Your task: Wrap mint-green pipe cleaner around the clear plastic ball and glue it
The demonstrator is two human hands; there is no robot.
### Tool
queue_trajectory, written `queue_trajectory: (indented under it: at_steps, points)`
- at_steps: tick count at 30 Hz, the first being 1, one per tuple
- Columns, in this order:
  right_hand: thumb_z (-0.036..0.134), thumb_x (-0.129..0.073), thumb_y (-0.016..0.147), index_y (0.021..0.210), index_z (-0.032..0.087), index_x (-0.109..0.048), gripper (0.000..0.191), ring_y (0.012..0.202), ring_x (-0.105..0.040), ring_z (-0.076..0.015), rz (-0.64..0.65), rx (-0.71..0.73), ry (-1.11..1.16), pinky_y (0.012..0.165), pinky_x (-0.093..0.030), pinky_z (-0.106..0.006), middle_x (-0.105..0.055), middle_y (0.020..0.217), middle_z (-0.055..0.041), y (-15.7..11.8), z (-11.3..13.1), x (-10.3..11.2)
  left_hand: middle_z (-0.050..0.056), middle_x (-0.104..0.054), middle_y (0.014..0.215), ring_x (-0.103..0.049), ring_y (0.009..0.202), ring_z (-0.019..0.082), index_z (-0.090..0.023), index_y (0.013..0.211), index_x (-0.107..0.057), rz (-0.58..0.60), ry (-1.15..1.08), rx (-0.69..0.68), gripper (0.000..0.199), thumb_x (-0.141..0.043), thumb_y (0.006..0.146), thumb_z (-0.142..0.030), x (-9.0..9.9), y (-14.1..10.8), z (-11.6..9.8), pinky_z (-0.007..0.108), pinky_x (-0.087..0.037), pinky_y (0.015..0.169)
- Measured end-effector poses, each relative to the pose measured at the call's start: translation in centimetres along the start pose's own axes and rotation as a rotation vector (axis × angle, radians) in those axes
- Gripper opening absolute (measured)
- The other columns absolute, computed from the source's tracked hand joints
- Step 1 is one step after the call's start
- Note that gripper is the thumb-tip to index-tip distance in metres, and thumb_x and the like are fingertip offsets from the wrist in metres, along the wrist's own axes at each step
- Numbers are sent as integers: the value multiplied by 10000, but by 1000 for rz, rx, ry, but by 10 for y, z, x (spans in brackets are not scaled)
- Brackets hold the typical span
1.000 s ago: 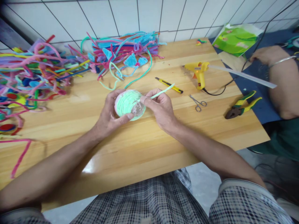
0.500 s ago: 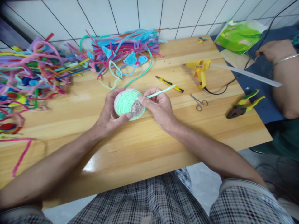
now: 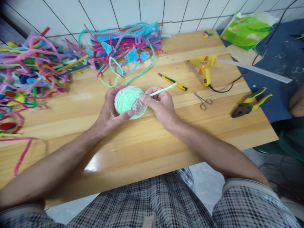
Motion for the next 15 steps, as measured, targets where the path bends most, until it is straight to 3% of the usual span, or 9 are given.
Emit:
queue_trajectory:
  at_steps: [3,5,7,10,12,15]
  points:
    - [604,-1006,764,745,254,-610,528,649,-506,-113,11,-58,-40,600,-424,-289,-552,695,60,1,0,1,141,-550,1649,-599,1517,373,-314,1639,-403,-12,14,-7,890,-826,958,-702,1,-1,0,575,-541,1307]
    - [674,-942,831,680,255,-548,594,577,-413,-103,90,-120,-106,533,-312,-299,-469,626,68,-1,2,-2,145,-550,1651,-601,1519,371,-318,1641,-403,-21,3,-1,874,-823,968,-685,0,-2,0,576,-539,1312]
    - [687,-861,920,632,256,-494,635,546,-351,-103,165,-96,-232,525,-274,-311,-404,587,69,-5,14,-4,145,-552,1653,-599,1527,365,-321,1635,-405,-17,-18,1,850,-824,978,-661,-1,-3,-2,575,-537,1318]
    - [587,-813,1002,693,264,-558,516,639,-494,-148,97,268,-489,658,-462,-343,-511,660,38,-12,57,1,139,-559,1648,-611,1512,348,-328,1618,-414,-5,-47,3,813,-827,986,-630,-3,-3,-4,563,-547,1307]
    - [506,-810,1012,869,293,-676,290,908,-683,-234,65,555,-637,917,-575,-442,-703,880,-11,-21,80,-1,136,-563,1638,-612,1508,349,-327,1609,-427,-14,-58,5,809,-835,979,-628,-3,-2,-4,564,-545,1302]
    - [436,-753,1039,1134,335,-736,140,1258,-712,-314,146,716,-787,1171,-533,-561,-799,1211,-50,-21,79,-7,131,-572,1625,-621,1488,348,-320,1601,-442,-28,-72,4,805,-840,973,-627,-2,-2,-4,560,-547,1290]
Point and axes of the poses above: each hand's wrist, its own y-axis towards the middle knuckle, its own x-axis out of the back of the hand, z = x × y, the point moved 8 cm from there along y, towards the middle knuckle
